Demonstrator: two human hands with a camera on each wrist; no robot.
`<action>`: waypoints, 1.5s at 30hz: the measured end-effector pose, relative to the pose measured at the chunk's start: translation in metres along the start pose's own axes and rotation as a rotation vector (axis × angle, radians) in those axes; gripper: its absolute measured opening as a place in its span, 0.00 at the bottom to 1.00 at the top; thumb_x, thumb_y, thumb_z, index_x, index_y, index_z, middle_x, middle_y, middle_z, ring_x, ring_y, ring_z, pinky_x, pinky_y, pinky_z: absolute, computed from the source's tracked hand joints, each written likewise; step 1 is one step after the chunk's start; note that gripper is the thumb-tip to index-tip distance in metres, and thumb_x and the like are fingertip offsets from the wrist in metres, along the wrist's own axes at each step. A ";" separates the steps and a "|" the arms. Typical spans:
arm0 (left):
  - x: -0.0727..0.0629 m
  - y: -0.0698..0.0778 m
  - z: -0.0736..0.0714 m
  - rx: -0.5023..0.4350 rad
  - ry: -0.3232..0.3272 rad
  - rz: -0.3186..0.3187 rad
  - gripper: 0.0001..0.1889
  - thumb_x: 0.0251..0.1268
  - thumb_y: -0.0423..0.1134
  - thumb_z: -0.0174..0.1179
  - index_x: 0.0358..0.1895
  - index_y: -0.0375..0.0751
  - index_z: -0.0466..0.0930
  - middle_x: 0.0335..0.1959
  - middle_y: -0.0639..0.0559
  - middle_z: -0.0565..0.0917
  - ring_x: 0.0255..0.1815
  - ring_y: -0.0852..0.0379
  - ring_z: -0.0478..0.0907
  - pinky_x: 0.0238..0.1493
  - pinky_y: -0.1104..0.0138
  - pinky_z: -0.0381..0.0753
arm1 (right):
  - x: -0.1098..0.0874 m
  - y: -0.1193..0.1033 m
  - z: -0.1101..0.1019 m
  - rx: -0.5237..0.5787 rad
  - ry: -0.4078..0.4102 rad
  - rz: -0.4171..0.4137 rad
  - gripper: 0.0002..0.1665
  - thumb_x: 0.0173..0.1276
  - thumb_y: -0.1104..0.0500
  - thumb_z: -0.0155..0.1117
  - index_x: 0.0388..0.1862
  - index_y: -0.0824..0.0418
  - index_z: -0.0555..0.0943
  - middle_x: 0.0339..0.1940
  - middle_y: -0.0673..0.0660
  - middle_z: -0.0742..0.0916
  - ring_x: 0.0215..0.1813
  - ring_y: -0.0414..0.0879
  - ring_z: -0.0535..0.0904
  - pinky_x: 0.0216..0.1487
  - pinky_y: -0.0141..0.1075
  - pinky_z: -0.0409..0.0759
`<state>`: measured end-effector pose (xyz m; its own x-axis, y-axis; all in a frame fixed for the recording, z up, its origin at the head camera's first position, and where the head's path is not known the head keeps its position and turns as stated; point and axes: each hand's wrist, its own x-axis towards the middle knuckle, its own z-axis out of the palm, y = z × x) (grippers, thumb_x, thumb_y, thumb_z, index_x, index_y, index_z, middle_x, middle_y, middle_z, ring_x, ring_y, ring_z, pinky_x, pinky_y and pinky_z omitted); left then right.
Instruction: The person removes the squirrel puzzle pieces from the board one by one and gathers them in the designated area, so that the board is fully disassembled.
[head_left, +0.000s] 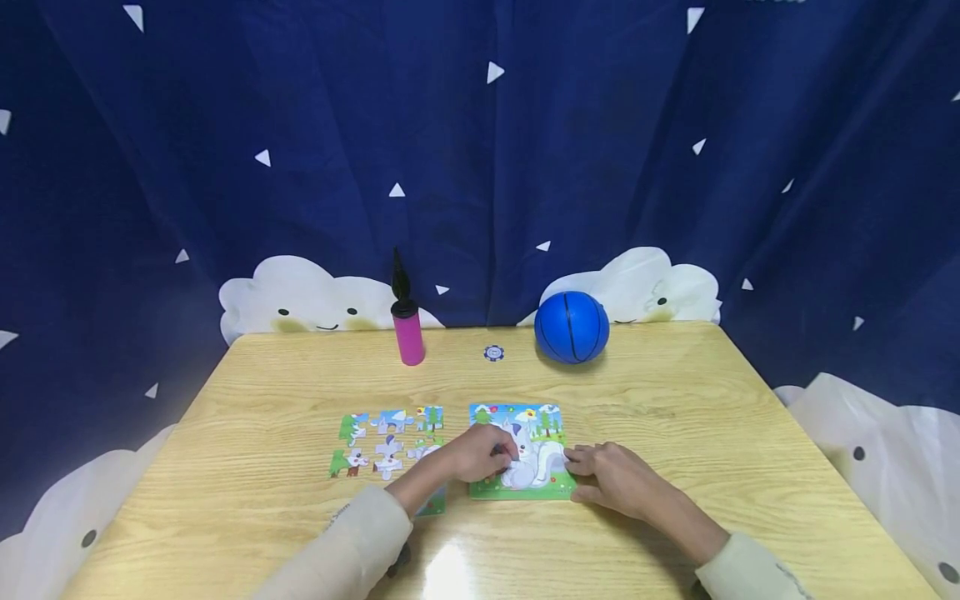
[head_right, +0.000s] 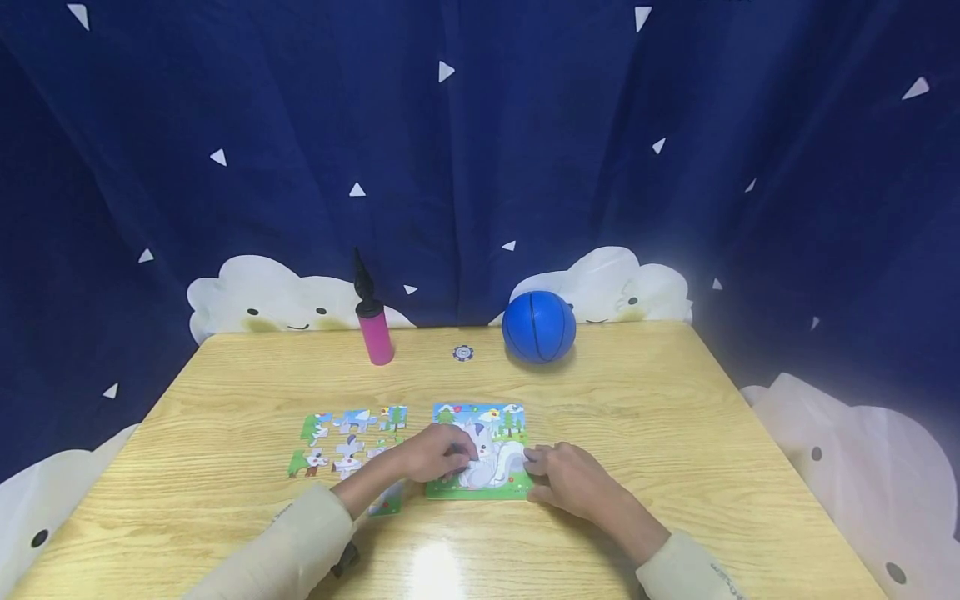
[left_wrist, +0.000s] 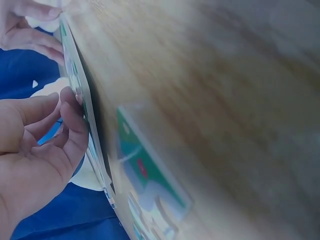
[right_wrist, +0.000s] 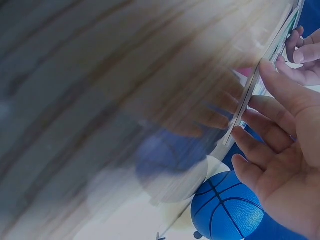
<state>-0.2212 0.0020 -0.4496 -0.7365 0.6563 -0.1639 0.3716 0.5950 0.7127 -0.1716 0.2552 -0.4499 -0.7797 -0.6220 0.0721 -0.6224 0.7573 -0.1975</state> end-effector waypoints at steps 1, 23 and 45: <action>0.000 0.000 0.000 0.021 0.001 0.004 0.08 0.67 0.32 0.54 0.42 0.36 0.82 0.28 0.50 0.80 0.21 0.65 0.73 0.30 0.75 0.75 | 0.000 0.000 0.000 0.000 -0.001 0.001 0.25 0.56 0.51 0.70 0.50 0.64 0.83 0.54 0.62 0.84 0.56 0.59 0.80 0.53 0.52 0.78; -0.001 0.003 0.003 0.061 0.001 0.000 0.06 0.70 0.32 0.50 0.42 0.41 0.78 0.35 0.54 0.78 0.31 0.64 0.73 0.38 0.74 0.75 | 0.000 -0.001 -0.001 0.008 -0.001 0.005 0.25 0.56 0.53 0.70 0.50 0.66 0.82 0.54 0.63 0.84 0.56 0.58 0.81 0.54 0.52 0.78; -0.004 0.007 0.000 -0.069 0.054 0.033 0.04 0.66 0.30 0.54 0.33 0.41 0.75 0.38 0.46 0.81 0.24 0.63 0.73 0.29 0.75 0.75 | -0.001 -0.002 -0.002 -0.005 -0.015 0.006 0.25 0.57 0.51 0.70 0.51 0.65 0.82 0.54 0.61 0.84 0.57 0.58 0.80 0.55 0.52 0.77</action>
<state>-0.2160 0.0035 -0.4438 -0.7547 0.6478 -0.1043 0.3576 0.5394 0.7624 -0.1696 0.2541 -0.4479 -0.7822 -0.6205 0.0561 -0.6183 0.7620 -0.1926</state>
